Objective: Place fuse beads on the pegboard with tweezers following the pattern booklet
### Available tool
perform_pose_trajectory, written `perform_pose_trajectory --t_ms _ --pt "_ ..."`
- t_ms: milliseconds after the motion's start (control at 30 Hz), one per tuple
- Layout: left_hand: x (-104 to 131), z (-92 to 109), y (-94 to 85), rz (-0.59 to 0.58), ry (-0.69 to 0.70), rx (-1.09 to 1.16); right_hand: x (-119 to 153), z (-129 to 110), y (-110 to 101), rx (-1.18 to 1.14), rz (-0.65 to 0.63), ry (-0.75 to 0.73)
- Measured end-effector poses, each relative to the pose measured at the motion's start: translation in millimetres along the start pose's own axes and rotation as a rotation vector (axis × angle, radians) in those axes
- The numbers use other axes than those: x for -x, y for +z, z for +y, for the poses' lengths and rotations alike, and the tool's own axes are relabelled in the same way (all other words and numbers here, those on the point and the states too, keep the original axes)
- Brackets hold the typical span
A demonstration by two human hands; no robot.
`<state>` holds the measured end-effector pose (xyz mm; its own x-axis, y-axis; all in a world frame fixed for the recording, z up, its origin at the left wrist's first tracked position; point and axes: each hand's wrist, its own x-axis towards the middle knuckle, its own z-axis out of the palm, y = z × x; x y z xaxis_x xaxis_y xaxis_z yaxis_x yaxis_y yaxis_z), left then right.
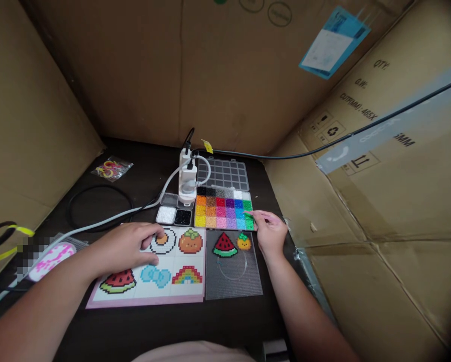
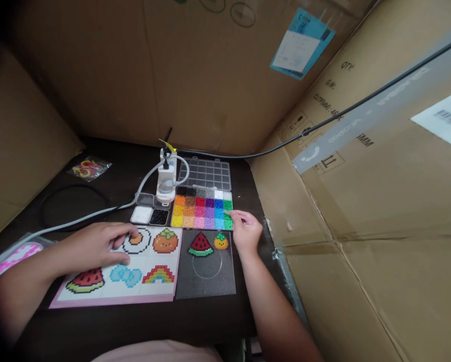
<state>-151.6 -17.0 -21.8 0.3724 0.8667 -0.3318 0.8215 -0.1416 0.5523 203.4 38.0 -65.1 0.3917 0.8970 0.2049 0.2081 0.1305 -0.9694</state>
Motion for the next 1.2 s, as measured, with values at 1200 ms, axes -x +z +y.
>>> perform_pose_trajectory --t_ms 1200 --pt "-2 1 -1.6 -0.009 0.023 -0.045 24 -37 -9 -0.141 0.034 -0.036"
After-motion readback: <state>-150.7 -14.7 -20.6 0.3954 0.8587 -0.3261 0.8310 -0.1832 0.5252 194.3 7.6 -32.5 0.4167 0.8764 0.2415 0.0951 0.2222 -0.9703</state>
